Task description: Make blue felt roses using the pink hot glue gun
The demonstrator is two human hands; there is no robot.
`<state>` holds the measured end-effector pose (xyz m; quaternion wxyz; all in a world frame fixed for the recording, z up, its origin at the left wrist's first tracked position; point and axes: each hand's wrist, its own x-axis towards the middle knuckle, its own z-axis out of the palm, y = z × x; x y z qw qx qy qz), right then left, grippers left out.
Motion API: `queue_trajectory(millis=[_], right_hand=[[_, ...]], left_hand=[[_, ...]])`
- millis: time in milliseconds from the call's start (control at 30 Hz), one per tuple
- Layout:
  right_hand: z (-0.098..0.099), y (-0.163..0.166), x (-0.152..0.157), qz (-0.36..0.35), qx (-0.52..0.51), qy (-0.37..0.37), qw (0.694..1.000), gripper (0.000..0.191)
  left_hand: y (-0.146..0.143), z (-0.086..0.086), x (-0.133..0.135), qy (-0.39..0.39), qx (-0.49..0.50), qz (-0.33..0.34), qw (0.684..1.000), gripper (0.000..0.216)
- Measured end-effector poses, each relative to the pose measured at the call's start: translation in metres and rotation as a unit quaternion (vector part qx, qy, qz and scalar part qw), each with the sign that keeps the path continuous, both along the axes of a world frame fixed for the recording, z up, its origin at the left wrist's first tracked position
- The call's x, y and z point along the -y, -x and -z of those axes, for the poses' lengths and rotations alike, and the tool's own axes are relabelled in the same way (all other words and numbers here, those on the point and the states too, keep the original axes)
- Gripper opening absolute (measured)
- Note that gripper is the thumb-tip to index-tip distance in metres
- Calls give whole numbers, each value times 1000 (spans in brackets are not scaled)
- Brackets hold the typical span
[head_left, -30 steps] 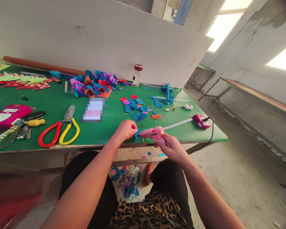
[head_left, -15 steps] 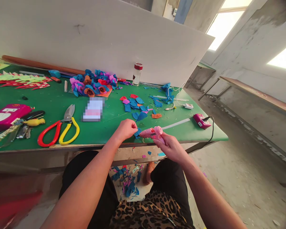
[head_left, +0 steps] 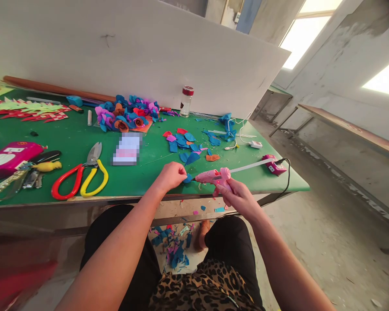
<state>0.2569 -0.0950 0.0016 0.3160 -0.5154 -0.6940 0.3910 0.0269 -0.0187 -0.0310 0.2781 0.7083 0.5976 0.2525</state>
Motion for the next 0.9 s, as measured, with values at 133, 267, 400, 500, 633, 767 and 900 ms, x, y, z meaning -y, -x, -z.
queue_trajectory(millis=[133, 267, 400, 500, 633, 767, 900], right_hand=[[3, -8, -1, 16, -119, 89, 989, 40], [6, -11, -3, 25, -212, 142, 967, 37], [16, -11, -8, 12, -283, 185, 941, 35], [21, -11, -10, 31, -308, 195, 931, 35], [19, -8, -11, 61, -288, 186, 937, 39], [15, -8, -9, 61, -257, 137, 955, 40], [12, -5, -5, 49, -211, 80, 973, 41]], left_hand=[[0, 0, 0, 8, 19, -11, 1000, 6], [1, -1, 1, 26, 55, -16, 998, 5], [3, -3, 1, 45, 106, -16, 993, 8], [5, -6, 3, 112, 215, -32, 970, 13], [7, -11, 5, 197, 323, -26, 925, 23], [10, -12, 7, 214, 358, -6, 909, 30], [10, -11, 7, 216, 370, -8, 904, 31]])
